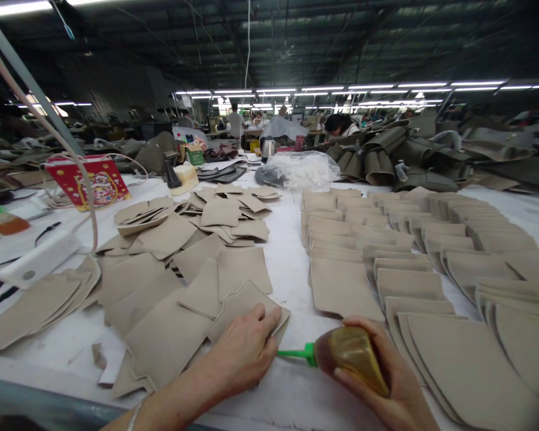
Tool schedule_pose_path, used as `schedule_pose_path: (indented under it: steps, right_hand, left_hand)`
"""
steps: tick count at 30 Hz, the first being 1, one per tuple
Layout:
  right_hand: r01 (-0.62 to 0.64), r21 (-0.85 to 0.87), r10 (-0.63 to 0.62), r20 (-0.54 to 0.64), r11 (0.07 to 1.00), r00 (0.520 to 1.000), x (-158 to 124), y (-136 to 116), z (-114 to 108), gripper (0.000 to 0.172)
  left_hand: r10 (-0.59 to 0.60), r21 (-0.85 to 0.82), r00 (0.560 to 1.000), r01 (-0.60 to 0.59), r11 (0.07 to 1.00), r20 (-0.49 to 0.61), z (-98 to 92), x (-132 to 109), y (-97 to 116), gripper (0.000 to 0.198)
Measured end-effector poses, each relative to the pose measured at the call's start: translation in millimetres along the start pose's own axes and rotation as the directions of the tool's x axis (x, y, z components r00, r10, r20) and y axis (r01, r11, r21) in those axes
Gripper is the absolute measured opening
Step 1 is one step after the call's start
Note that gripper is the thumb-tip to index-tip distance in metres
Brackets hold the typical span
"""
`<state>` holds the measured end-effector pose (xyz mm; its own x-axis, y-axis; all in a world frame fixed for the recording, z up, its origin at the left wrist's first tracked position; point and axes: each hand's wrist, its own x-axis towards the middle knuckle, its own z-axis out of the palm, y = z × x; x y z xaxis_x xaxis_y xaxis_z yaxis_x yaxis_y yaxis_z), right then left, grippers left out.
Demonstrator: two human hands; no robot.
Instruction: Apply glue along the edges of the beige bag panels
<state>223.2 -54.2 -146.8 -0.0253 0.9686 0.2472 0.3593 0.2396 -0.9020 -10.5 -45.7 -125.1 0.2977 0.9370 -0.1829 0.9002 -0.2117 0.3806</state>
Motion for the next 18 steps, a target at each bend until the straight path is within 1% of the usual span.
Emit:
schedule_pose_path:
  steps: [2, 4, 6, 8, 10, 12, 15, 16, 18]
  right_hand:
    - [-0.025, 0.017, 0.025, -0.005, 1.0, 1.0, -2, -2, 1, 0.046]
    - [-0.042, 0.004, 0.042, -0.046, 0.999, 0.998, -3, -2, 1, 0.046]
    - [-0.031, -0.008, 0.031, -0.057, 0.999, 0.998, -5, -2, 1, 0.045]
    - [-0.026, 0.017, 0.026, -0.002, 1.0, 1.0, -8, 0, 2, 0.046]
    - [-0.047, 0.065, 0.043, 0.059, 0.997, 0.997, -12, 1, 4, 0.048]
    - [-0.067, 0.073, 0.063, 0.054, 0.995, 0.997, -14, 2, 5, 0.049]
    - [-0.059, 0.022, 0.06, -0.019, 0.998, 0.998, -15, 4, 4, 0.047]
    - [-0.056, 0.019, 0.057, -0.016, 0.998, 0.998, -16, 5, 4, 0.048]
    - [-0.056, 0.052, 0.054, 0.048, 0.997, 0.997, -17, 8, 3, 0.049]
  left_hand:
    - [-0.001, -0.004, 1.0, 0.001, 1.0, 0.003, -0.8, 0, 0, 0.048]
    - [-0.005, -0.009, 1.0, 0.005, 1.0, 0.015, -2.2, -1, 0, 0.05]
    - [-0.006, -0.017, 1.0, 0.006, 1.0, 0.018, -3.2, -1, -1, 0.05]
    - [-0.004, -0.029, 1.0, 0.004, 1.0, 0.016, -3.2, -2, -1, 0.05]
    - [-0.005, -0.034, 1.0, 0.005, 0.999, 0.014, -2.6, -2, -2, 0.05]
    - [-0.004, -0.035, 1.0, 0.004, 0.999, 0.018, -2.0, -1, -3, 0.049]
    - [0.01, -0.05, 0.999, -0.009, 0.999, 0.031, -2.1, 0, -4, 0.047]
    - [0.014, -0.056, 0.999, -0.012, 0.998, 0.035, -2.2, 0, -5, 0.047]
    - [0.016, -0.065, 0.999, -0.013, 0.998, 0.042, -2.2, 1, -5, 0.048]
